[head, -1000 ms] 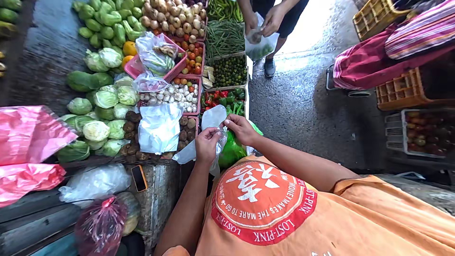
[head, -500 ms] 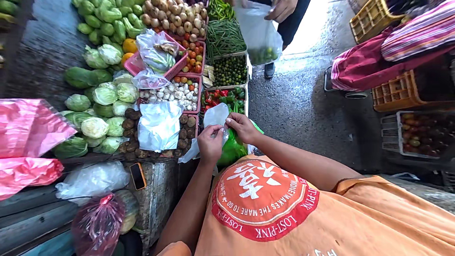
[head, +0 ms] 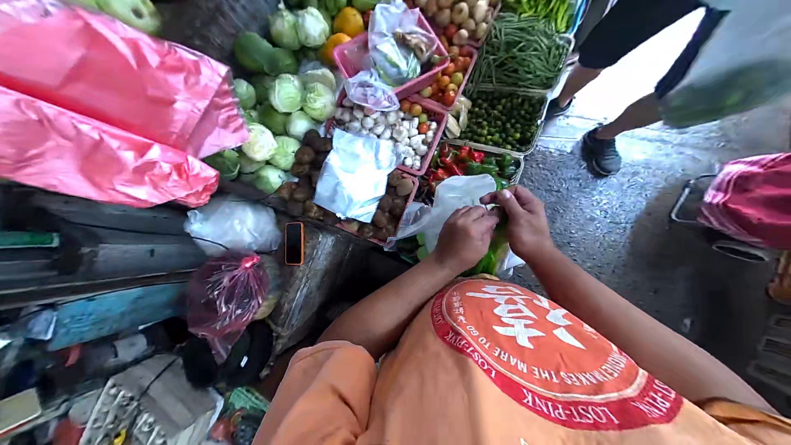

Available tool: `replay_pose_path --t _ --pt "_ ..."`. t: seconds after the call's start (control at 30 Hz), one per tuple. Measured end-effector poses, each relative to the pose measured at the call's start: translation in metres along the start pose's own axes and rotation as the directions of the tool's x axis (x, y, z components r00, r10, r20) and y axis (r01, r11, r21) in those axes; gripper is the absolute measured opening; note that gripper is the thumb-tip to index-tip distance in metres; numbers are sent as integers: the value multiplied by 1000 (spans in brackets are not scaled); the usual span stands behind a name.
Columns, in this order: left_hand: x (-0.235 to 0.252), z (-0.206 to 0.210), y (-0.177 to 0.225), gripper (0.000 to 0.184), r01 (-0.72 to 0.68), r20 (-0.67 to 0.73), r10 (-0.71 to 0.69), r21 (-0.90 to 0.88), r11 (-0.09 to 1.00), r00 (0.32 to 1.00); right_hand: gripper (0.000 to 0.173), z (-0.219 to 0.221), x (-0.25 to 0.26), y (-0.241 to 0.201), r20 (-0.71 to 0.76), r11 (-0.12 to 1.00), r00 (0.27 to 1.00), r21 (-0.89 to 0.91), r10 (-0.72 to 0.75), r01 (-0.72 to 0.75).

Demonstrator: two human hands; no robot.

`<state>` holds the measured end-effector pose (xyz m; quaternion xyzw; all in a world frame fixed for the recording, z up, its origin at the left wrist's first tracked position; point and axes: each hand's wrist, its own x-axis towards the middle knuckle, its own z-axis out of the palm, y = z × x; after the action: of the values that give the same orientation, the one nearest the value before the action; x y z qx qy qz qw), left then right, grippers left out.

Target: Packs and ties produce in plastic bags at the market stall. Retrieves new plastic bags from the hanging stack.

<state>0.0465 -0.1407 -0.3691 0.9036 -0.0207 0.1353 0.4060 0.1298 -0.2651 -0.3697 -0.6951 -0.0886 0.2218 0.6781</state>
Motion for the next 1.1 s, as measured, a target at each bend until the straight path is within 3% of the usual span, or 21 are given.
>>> replay_pose_path --t 0.1,0.17,0.3,0.37,0.43,0.5,0.63,0.83,0.9,0.97,1.1 --pt "-6 -57 -29 23 292 159 -262 -218 931 952 32 16 12 8 7 999 999 -37 -34 34" --pt "-19 -111 -87 25 492 109 -483 -86 866 869 32 28 18 11 -6 996 998 -72 -59 58" --pt "-72 -223 -262 34 818 -171 -800 150 555 575 31 50 21 10 -30 993 998 -108 -57 53" --pt "-79 -261 -303 29 895 -207 -876 197 400 436 30 58 22 10 -52 993 997 -109 -53 47" --pt "-76 -275 -318 26 914 -174 -914 251 318 366 30 64 20 11 -72 993 996 -110 -48 40" --pt "-69 -275 -328 28 899 -115 -928 315 305 355 29 70 20 10 -88 992 995 -125 -45 33" --pt "-68 -254 -357 39 848 -65 -900 370 380 431 29 83 14 6 -123 989 992 -147 -19 1" --pt "-66 -242 -361 22 842 -32 -885 325 431 465 27 111 -1 -6 -103 986 994 -159 24 -41" --pt "-66 -244 -353 22 868 -77 -878 211 449 473 26 119 1 -8 -78 983 997 -181 14 -28" --pt "-64 -241 -346 23 882 -136 -875 -25 471 464 27 124 7 -3 -68 981 998 -192 13 -26" --pt "-45 -228 -323 42 732 -126 -911 -556 394 393 28 131 21 7 -65 982 997 -183 43 -54"
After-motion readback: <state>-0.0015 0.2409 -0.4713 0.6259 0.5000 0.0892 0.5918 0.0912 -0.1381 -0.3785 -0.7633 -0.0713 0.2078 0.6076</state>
